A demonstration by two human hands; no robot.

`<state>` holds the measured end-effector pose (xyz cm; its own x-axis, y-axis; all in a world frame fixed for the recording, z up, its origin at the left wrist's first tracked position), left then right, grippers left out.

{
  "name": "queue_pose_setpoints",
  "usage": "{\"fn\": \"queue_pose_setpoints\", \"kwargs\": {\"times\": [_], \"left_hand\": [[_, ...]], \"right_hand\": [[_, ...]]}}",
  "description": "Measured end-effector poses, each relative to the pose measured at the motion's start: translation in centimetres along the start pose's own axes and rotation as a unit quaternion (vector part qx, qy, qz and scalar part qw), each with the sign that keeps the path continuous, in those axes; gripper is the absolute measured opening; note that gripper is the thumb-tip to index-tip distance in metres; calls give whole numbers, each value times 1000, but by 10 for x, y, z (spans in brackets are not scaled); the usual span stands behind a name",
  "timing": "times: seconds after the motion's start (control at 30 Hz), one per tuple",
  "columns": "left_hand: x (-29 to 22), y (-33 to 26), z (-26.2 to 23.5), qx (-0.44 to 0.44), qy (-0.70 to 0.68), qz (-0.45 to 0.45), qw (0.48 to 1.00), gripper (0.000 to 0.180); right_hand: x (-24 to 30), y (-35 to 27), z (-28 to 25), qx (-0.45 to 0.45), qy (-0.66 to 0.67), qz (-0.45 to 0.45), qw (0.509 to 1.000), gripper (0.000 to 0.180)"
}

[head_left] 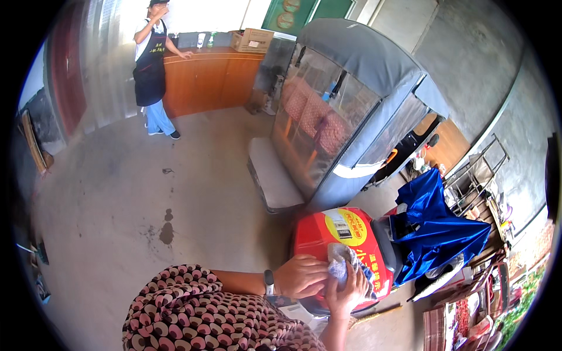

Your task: The person wipes the red rear storage box of a motorcycle with a cloth, then picks up a clear plastic cup from a counter and examines it.

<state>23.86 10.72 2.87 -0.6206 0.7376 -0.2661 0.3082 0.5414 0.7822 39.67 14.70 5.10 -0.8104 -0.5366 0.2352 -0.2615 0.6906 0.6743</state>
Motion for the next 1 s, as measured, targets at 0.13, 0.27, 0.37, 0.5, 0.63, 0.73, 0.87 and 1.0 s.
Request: {"fn": "queue_pose_setpoints", "kwargs": {"times": [0.13, 0.27, 0.37, 0.5, 0.63, 0.73, 0.87, 1.0], "left_hand": [[0, -3, 1, 8, -5, 4, 1000, 32], [0, -3, 4, 18, 3, 9, 1000, 32], [1, -4, 3, 29, 23, 2, 999, 31], [2, -2, 5, 3, 29, -6, 1000, 29], [-3, 0, 5, 23, 57, -10, 998, 29], [-8, -1, 3, 22, 87, -10, 996, 28], [-13, 0, 6, 36, 91, -11, 995, 30], [-14, -2, 10, 81, 91, 1, 993, 34]], "right_hand": [[3, -2, -3, -1, -9, 15, 1000, 49], [2, -2, -6, -8, -6, 5, 1000, 48], [4, 0, -7, -15, 6, 0, 1000, 48], [2, 1, -7, -9, 24, 0, 1000, 49], [-1, 1, -12, -3, 50, 9, 999, 50], [1, -2, -17, -6, 58, -7, 998, 51], [-3, -6, -23, -26, 87, 6, 996, 50], [-8, -6, -29, -46, 110, 17, 993, 49]]}}
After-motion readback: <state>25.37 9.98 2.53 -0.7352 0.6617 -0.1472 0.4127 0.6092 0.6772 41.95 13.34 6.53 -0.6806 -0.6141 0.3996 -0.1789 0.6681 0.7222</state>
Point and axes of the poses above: each hand's wrist, its own y-axis towards the middle knuckle, its own z-axis out of the palm, x = y × z, the point moved 4 cm from there along y, towards the middle knuckle, and after that the axes turned 4 degrees about z, right-handed, at the moved point
